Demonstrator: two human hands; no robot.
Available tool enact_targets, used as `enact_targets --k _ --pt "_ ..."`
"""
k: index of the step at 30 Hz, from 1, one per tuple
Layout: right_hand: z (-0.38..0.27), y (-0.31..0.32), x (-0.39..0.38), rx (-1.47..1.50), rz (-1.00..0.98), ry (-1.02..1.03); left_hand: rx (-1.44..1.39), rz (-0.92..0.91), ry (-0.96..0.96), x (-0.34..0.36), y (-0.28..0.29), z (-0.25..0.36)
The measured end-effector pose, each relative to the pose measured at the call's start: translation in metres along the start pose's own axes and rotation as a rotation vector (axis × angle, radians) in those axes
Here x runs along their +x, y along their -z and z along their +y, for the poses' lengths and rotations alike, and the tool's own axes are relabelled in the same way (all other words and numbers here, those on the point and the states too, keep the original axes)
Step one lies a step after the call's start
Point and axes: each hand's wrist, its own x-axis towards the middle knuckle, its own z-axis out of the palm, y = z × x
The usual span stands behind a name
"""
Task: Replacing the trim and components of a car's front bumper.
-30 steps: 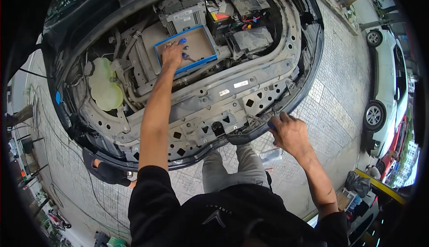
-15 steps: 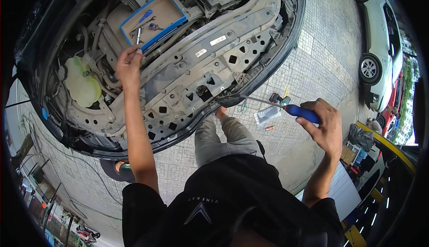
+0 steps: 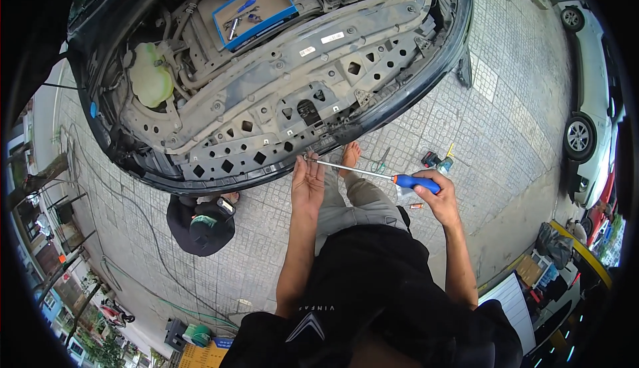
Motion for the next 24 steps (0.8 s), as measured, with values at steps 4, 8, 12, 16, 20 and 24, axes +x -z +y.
enact_targets --k 4,8,12,16,20,24 --pt "0.016 0.008 -0.012 0.021 0.015 -0.006 0.026 -0.06 -0.022 -0.015 0.003 -0.015" --pt "0.022 0.011 -0.024 0.027 0.037 0.037 0.088 -0.057 -0.053 -0.025 0.002 -0.02" --pt "0.028 0.013 -0.033 0.021 0.056 -0.001 0.165 -0.127 -0.038 -0.027 0.005 -0.022" --pt "0.027 0.005 -0.038 -0.086 0.1 0.025 0.269 -0.074 0.044 -0.015 0.013 -0.014" --pt "0.024 -0.012 -0.041 -0.218 0.171 0.058 0.353 0.108 0.19 0.003 0.02 -0.006" --pt "0.01 -0.036 -0.041 -0.355 0.207 0.05 0.368 0.152 0.285 0.035 0.034 0.002"
